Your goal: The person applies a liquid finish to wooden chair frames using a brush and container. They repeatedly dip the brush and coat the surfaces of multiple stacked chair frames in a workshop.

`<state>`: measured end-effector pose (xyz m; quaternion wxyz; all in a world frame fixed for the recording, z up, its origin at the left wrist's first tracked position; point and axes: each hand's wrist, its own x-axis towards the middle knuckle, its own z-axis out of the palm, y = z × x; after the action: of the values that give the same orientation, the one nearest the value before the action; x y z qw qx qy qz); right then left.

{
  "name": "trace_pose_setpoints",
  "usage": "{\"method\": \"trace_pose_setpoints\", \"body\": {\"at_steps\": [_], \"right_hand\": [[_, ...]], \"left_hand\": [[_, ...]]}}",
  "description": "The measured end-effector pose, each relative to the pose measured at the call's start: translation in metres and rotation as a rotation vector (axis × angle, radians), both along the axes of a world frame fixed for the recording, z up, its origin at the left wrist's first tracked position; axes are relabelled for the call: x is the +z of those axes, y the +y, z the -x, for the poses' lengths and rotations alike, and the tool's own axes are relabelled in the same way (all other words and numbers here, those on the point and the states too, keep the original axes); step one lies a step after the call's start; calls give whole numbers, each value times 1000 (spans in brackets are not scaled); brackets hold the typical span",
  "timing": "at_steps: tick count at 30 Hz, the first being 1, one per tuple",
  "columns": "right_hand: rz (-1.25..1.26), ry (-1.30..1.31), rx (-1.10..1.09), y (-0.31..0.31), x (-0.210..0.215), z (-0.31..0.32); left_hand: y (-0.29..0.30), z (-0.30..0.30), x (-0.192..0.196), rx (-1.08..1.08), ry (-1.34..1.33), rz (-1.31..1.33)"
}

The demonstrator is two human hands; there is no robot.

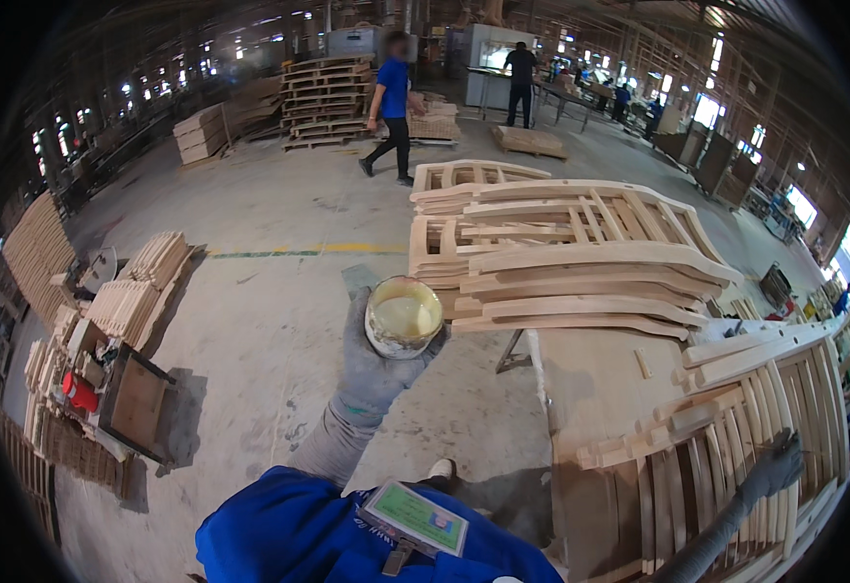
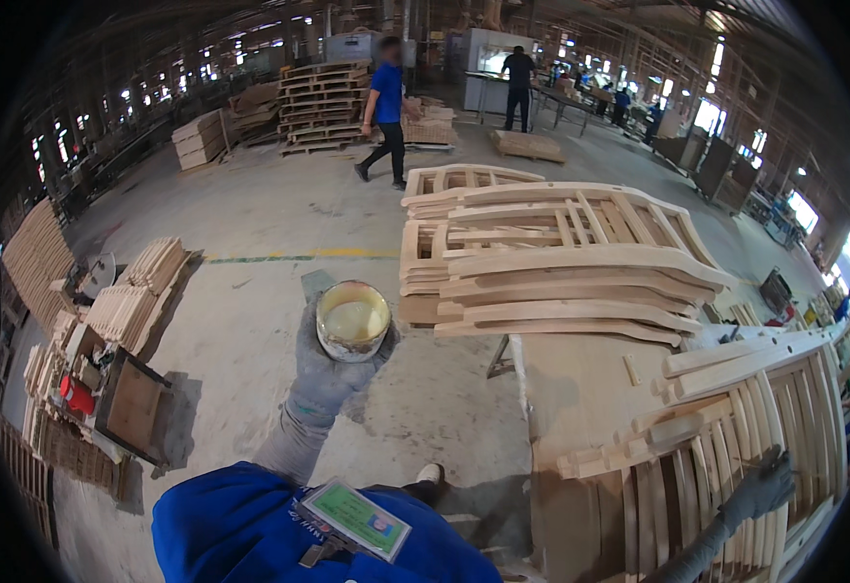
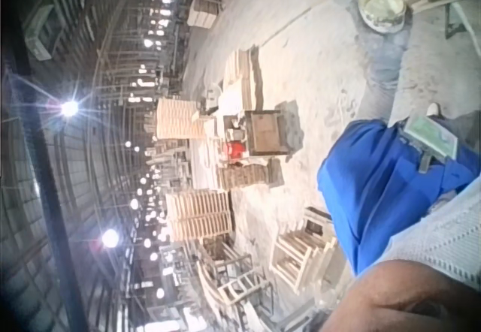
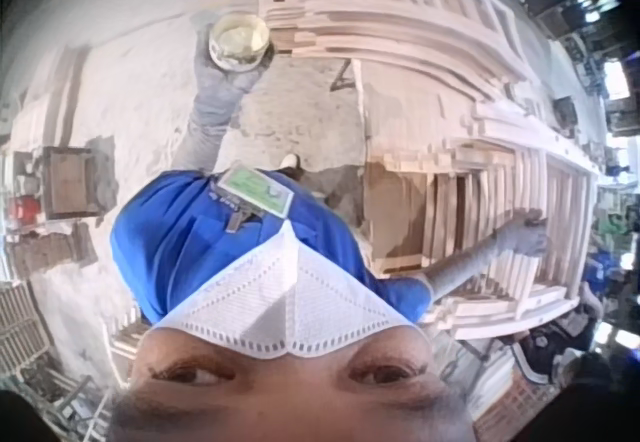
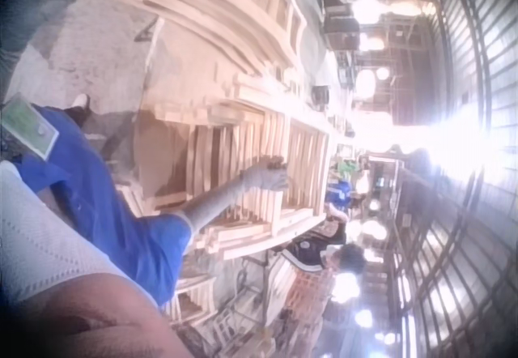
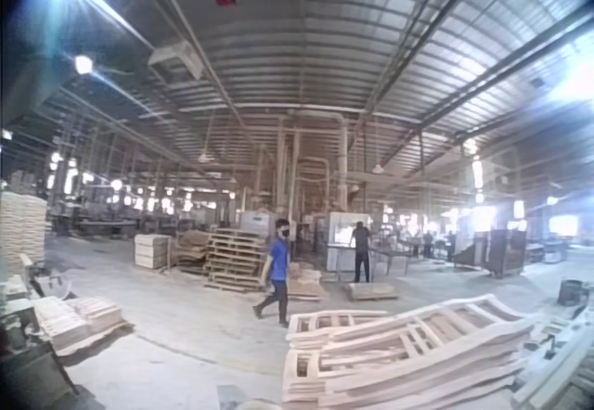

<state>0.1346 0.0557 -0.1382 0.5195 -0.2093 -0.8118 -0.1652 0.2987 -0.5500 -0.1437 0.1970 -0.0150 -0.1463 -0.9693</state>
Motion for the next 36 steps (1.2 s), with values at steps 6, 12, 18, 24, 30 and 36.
{"method": "trace_pose_setpoints", "body": {"at_steps": [6, 12, 18, 24, 30, 36], "right_hand": [[-18, 17, 24, -8, 2, -2], [-85, 53, 29, -10, 4, -4], [5, 71, 64, -14, 2, -1], [-33, 110, 83, -12, 0, 0], [3, 131, 136, -15, 1, 1], [-7, 144, 133, -19, 3, -3]], "left_hand": [[-5, 2, -10, -4, 3, -8], [-1, 4, -17, 21, -66, -54], [2, 2, -22, 43, -115, -60], [5, 1, -22, 54, -144, -111], [-1, -3, -27, 102, -206, -112], [-4, 1, -31, 92, -156, -79]]}}
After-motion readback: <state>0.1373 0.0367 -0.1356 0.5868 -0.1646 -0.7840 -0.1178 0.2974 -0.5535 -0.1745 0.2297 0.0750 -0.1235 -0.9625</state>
